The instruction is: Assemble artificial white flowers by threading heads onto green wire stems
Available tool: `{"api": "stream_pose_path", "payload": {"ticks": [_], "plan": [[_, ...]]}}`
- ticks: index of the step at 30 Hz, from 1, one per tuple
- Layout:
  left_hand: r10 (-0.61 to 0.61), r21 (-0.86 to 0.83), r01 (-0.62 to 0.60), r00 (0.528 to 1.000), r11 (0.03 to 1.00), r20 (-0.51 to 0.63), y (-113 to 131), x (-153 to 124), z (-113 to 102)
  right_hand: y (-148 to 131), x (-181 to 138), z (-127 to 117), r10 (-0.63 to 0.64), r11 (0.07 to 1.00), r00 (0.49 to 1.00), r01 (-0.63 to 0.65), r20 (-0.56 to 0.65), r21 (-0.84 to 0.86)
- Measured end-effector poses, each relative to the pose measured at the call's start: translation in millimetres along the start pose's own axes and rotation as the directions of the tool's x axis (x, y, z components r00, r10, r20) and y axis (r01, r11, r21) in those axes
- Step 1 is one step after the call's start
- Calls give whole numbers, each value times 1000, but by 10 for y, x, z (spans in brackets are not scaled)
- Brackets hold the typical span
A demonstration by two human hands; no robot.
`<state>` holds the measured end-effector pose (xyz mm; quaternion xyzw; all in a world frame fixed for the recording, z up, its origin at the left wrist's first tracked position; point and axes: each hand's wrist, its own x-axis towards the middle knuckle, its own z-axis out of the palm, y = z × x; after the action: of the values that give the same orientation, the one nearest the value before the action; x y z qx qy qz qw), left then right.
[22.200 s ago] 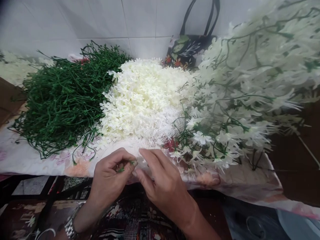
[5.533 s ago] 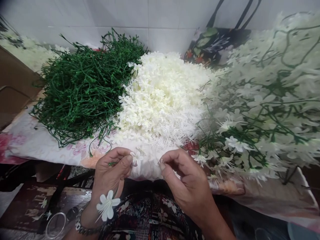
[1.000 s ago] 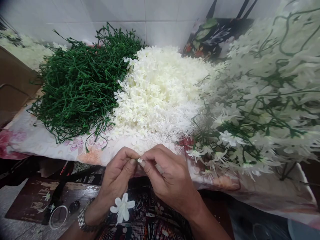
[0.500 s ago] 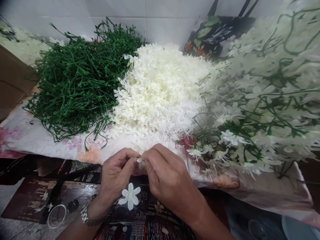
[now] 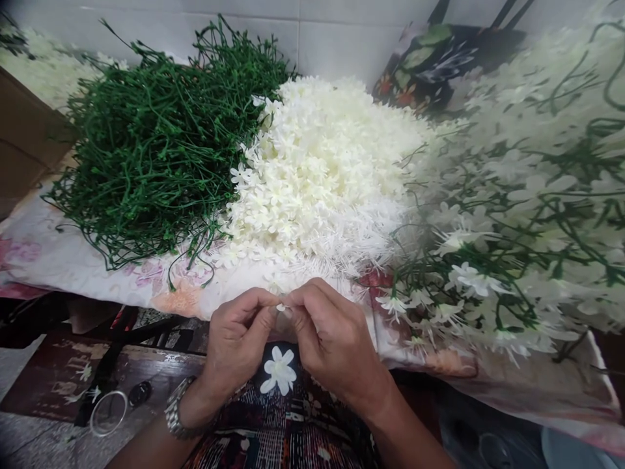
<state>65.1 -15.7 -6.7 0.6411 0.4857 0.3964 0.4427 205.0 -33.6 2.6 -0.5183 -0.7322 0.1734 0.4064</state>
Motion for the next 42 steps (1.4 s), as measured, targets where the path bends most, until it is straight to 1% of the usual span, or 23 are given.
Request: {"api": "stream_pose_path", "payload": {"ticks": [5,8,13,16,19,23,25,27,30,33,36,39,42], "plan": [[29,21,-29,1000,999,-7,-18,8,13,5,-8,26,9,1000,1000,-10,11,10],[9,11,-9,1000,1000,-14,-11,5,25,6,-4,58,15,999,1000,-16,5,38],[-27,-29,26,999,999,-28,10,-2,37,9,-5,115,1,997,999,2,-37,72],[-72,-102,69,997,992,-32,3,4,31,7,1,119,2,996,999,2,-47,84],[-122,-209,120,992,971,0,-10,21,8,8,18,91,3,996,999,0,-39,90],[-180,-316,186,982,930,49,-24,42,-28,18,30,21,7,996,999,-11,41,90],[-185,-343,191,981,920,50,-28,47,-39,19,22,-19,0,997,998,-5,69,75],[-174,-355,181,983,917,52,-27,47,-43,13,9,-57,-7,998,998,3,67,58],[-159,-341,169,986,925,56,-13,36,-43,-5,-6,-90,-17,1000,1000,17,-17,5],[-135,-291,143,990,946,47,3,23,-44,-11,-4,-82,-89,995,994,86,-70,-47],[-102,-239,107,994,965,34,-2,17,-39,5,3,-52,-131,991,991,130,-41,-36],[-81,-187,86,996,979,32,-22,13,-25,32,2,-28,-103,995,995,103,-14,-20],[-82,-173,84,996,981,22,-31,5,-8,55,-2,5,-73,997,997,73,-1,-19]]}}
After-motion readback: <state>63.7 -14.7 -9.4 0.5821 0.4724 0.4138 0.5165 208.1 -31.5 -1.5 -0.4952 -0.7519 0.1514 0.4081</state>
